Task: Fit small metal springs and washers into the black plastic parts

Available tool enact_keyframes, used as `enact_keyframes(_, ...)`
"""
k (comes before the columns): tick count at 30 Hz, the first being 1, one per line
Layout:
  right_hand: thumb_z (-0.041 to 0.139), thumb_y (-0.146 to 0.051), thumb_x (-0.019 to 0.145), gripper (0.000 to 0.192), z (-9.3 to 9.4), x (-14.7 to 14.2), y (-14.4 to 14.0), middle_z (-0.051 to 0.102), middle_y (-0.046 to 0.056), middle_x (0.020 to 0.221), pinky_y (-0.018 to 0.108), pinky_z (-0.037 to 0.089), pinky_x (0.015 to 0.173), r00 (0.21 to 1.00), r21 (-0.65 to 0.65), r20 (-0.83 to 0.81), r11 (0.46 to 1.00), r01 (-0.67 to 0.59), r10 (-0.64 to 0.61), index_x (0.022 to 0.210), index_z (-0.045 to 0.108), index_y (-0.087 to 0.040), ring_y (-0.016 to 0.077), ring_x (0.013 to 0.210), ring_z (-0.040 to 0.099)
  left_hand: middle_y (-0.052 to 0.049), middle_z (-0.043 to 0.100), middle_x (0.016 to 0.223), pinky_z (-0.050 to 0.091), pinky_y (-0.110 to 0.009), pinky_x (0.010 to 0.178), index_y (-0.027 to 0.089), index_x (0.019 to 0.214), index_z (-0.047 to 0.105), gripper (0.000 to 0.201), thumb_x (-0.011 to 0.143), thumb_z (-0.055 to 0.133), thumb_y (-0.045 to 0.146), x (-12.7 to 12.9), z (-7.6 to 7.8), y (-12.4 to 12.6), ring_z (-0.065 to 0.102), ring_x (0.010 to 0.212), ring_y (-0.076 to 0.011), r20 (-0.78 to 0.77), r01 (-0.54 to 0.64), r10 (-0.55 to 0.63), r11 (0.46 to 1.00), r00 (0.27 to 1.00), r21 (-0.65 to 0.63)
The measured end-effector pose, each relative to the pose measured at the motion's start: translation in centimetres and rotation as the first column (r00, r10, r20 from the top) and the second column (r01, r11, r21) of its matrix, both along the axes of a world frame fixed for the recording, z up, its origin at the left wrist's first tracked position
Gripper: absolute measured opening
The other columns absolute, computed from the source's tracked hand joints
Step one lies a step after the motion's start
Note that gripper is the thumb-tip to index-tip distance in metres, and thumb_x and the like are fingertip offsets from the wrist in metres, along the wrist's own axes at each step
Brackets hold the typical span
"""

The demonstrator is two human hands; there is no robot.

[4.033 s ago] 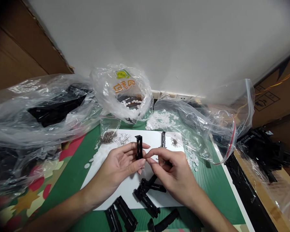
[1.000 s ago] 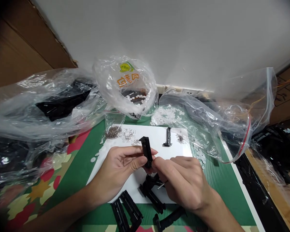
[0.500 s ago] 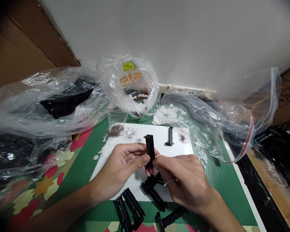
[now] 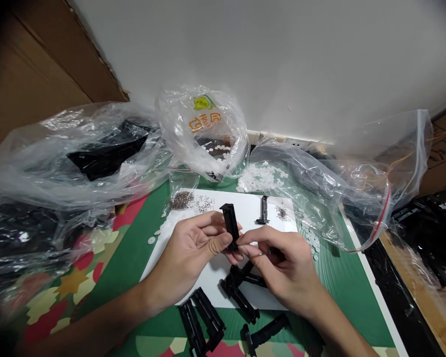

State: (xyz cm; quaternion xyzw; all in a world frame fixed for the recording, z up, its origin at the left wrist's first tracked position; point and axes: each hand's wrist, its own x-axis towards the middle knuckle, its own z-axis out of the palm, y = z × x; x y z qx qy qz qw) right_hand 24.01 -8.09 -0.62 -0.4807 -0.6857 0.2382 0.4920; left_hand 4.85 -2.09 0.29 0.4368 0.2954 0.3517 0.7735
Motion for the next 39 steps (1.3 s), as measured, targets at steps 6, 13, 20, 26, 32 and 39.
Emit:
enact_keyframes(6, 0.077, -0.017, 0.093, 0.019, -0.3, -0.2, -0.2, 0.056, -0.007, 0.061, 0.021, 0.033, 0.042, 0.992, -0.033, -0.027, 0.992, 0.12, -0.121, 0.109, 0.078, -0.025, 0.0089, 0.046, 0.039, -0.007, 0.081, 0.092, 0.064, -0.024, 0.07, 0.014, 0.112, 0.071, 0.031, 0.094, 0.084, 0.036, -0.1, 0.2, 0.1, 0.075, 0.074, -0.0156, 0.015, 0.024, -0.025, 0.999, 1.0, 0.039)
enact_keyframes(13, 0.083, -0.026, 0.088, 0.026, 0.1, -0.1, 0.1, 0.038, -0.009, 0.061, 0.023, 0.03, 0.043, 0.987, -0.136, -0.118, 0.986, 0.094, -0.11, 0.113, 0.078, -0.023, 0.0097, 0.049, 0.034, -0.007, 0.077, 0.099, 0.055, -0.027, 0.077, 0.015, 0.097, 0.073, 0.025, 0.09, 0.086, 0.036, -0.4, 0.1, 0.1, 0.067, 0.082, -0.0169, -0.114, -0.027, 0.043, 0.99, 0.993, 0.138)
enact_keyframes(20, 0.081, -0.026, 0.089, 0.008, -0.3, -0.4, 0.1, 0.035, -0.009, 0.057, 0.023, 0.028, 0.043, 0.99, -0.095, -0.047, 0.987, 0.128, -0.133, 0.096, 0.079, -0.021, 0.0091, 0.048, 0.03, -0.001, 0.062, 0.089, 0.046, -0.027, 0.082, 0.016, 0.09, 0.069, 0.03, 0.089, 0.086, 0.041, -0.3, -0.3, 0.1, 0.058, 0.086, -0.0169, -0.185, -0.084, 0.127, 0.97, 0.974, 0.227)
enact_keyframes(26, 0.075, -0.024, 0.092, 0.011, -0.1, 1.9, 0.3, 0.031, -0.01, 0.058, 0.023, 0.026, 0.046, 0.989, -0.135, 0.136, 0.988, 0.069, -0.05, 0.1, 0.079, -0.018, 0.0083, 0.048, 0.028, -0.001, 0.065, 0.097, 0.044, -0.027, 0.08, 0.02, 0.111, 0.067, 0.026, 0.098, 0.076, 0.041, -0.7, -0.9, 1.0, 0.059, 0.087, -0.0163, -0.26, 0.018, 0.06, 0.958, 0.964, 0.287)
enact_keyframes(32, 0.068, -0.029, 0.098, 0.014, -0.1, 3.5, 0.9, 0.037, -0.009, 0.059, 0.024, 0.028, 0.049, 0.939, -0.386, 0.278, 0.919, -0.082, 0.201, 0.1, 0.077, -0.018, 0.0099, 0.051, 0.034, 0.001, 0.065, 0.082, 0.038, -0.029, 0.07, 0.022, 0.104, 0.07, 0.013, 0.105, 0.061, 0.031, -1.3, -0.6, 1.2, 0.055, 0.075, -0.0171, -0.603, 0.297, 0.092, 0.806, 0.792, 0.513)
enact_keyframes(39, 0.073, -0.044, 0.1, 0.044, -0.1, 4.1, 1.1, 0.053, -0.007, 0.063, 0.023, 0.036, 0.049, 0.942, -0.34, 0.31, 0.94, -0.017, 0.129, 0.137, 0.069, -0.02, 0.0117, 0.052, 0.046, -0.003, 0.077, 0.095, 0.045, -0.034, 0.083, 0.022, 0.105, 0.072, 0.023, 0.111, 0.051, 0.027, -0.9, -0.8, 0.9, 0.067, 0.088, -0.0228, -0.669, 0.398, 0.218, 0.66, 0.71, 0.637)
